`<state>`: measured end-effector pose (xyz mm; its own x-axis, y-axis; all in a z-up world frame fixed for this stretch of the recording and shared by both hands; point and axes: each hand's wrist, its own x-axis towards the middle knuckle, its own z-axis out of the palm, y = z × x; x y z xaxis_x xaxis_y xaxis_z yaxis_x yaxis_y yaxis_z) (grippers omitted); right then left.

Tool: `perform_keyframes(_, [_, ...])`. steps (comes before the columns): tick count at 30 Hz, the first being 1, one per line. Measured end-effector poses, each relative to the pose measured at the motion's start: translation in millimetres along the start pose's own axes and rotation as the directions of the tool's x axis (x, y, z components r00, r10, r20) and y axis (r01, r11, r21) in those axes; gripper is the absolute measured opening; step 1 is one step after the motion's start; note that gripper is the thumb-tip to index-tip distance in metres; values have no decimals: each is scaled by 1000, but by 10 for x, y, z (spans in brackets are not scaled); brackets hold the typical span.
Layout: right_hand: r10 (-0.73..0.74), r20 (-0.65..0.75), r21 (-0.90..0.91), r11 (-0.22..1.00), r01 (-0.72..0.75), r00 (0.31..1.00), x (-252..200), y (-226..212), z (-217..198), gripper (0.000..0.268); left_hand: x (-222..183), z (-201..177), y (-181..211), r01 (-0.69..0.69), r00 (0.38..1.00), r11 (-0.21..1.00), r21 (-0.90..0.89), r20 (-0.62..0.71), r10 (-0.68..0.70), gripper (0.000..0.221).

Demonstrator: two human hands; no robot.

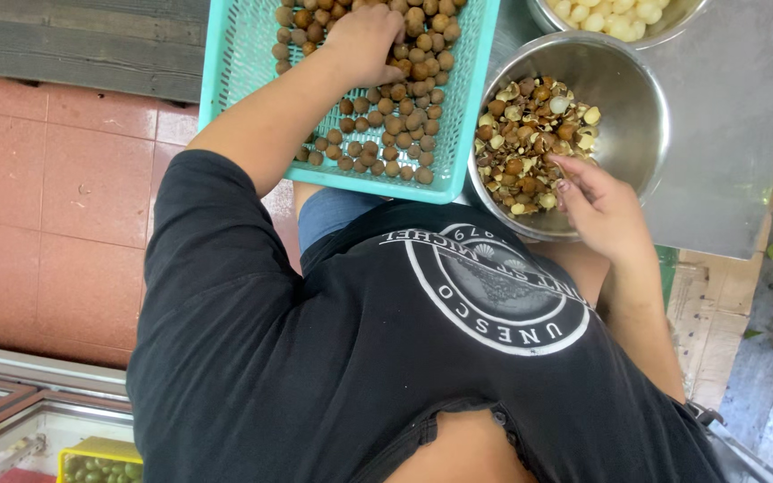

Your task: The person peels brown nuts by hand, separating the shells from the kernels. Shells are placed into a metal bowl, and peeled kernels are placed into a separate bowl. The person handles the nuts one at a time from a green basket.

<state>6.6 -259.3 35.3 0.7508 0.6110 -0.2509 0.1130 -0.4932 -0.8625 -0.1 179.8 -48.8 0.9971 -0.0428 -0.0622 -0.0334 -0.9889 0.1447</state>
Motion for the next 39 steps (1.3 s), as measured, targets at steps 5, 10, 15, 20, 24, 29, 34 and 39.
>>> perform_keyframes(5, [-63,3,-34,997,63,998,-77,107,0,41,73,32,161,-223,970,972,-77,-116,213,36])
perform_keyframes(10, [-74,-35,88,993,76,997,-112,202,32,39,228,12,323,-39,995,898,-437,70,77,25])
perform_keyframes(15, [-206,-115,179,958,224,972,13,165,126,32,199,-192,865,14,981,190,-982,50,187,35])
perform_keyframes(20, [-264,-245,75,954,290,933,123,-120,107,23,44,-417,1484,223,961,-383,-896,137,239,38])
perform_keyframes(24, [-473,-280,-298,870,393,835,141,-422,-52,28,46,-503,1749,197,952,-413,-889,72,298,39])
perform_keyframes(29, [-494,-241,-540,784,307,835,53,-678,-207,41,115,-461,1908,173,946,-433,-885,27,324,41])
perform_keyframes(34, [-539,-125,-741,609,283,833,60,-776,-310,50,163,-372,2000,201,946,-400,-894,71,318,41])
perform_keyframes(39, [-504,-66,-717,624,311,861,86,-777,-414,51,230,-217,2031,228,946,-408,-884,103,306,36])
